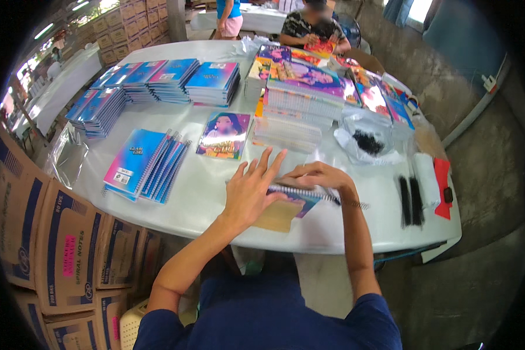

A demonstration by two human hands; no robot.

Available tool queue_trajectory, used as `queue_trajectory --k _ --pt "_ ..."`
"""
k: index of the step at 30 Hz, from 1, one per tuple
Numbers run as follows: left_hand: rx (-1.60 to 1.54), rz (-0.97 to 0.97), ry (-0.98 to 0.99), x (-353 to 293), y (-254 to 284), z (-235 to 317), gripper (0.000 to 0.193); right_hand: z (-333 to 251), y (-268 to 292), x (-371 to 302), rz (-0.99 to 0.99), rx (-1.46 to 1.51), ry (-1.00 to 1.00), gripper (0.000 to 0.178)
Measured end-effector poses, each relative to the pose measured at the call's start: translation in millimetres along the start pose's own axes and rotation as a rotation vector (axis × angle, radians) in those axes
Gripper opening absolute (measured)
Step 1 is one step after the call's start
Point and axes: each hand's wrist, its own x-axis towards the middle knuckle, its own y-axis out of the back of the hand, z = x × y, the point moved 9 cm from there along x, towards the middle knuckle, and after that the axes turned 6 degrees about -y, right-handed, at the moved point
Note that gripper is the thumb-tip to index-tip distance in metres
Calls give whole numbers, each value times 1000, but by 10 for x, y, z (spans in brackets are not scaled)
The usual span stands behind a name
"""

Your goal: The person is assembling spiral notebooks by threading metal coils through stacks of paper and covers, then using pliers to cut and crimp the ends of the wires.

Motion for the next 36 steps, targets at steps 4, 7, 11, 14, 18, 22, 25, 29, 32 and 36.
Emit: queue_trajectory --k 4,7,11,14,18,22,25,29,32,36 --pt "29 -9 -18 13 -11 0 99 -116 -12 -19 -58 236 184 56" --pt "49 -63 5 -13 7 -37 99 -43 -60 82 -63 -58 -126 64" --pt "113 -31 37 -36 36 -143 101 -352 -2 -60 -46 244 323 59" --pt "123 -58 8 -76 51 -139 102 -119 -206 198 -60 -168 -110 63" --pt "106 17 23 -46 122 -198 102 -635 -62 -65 -106 243 394 48" --pt "36 -4 77 -101 105 -315 100 -332 -140 195 -71 2 -8 68" --pt "-42 53 130 -152 127 -407 107 -578 -127 60 -124 182 320 57" --pt "-367 181 176 -150 204 -465 111 -202 -89 330 -55 -112 15 53" --pt "-510 274 269 -257 102 -672 113 -639 -140 233 -156 146 297 47" --pt "-897 250 535 -503 -185 -938 110 -268 -111 461 -74 -8 -8 54"
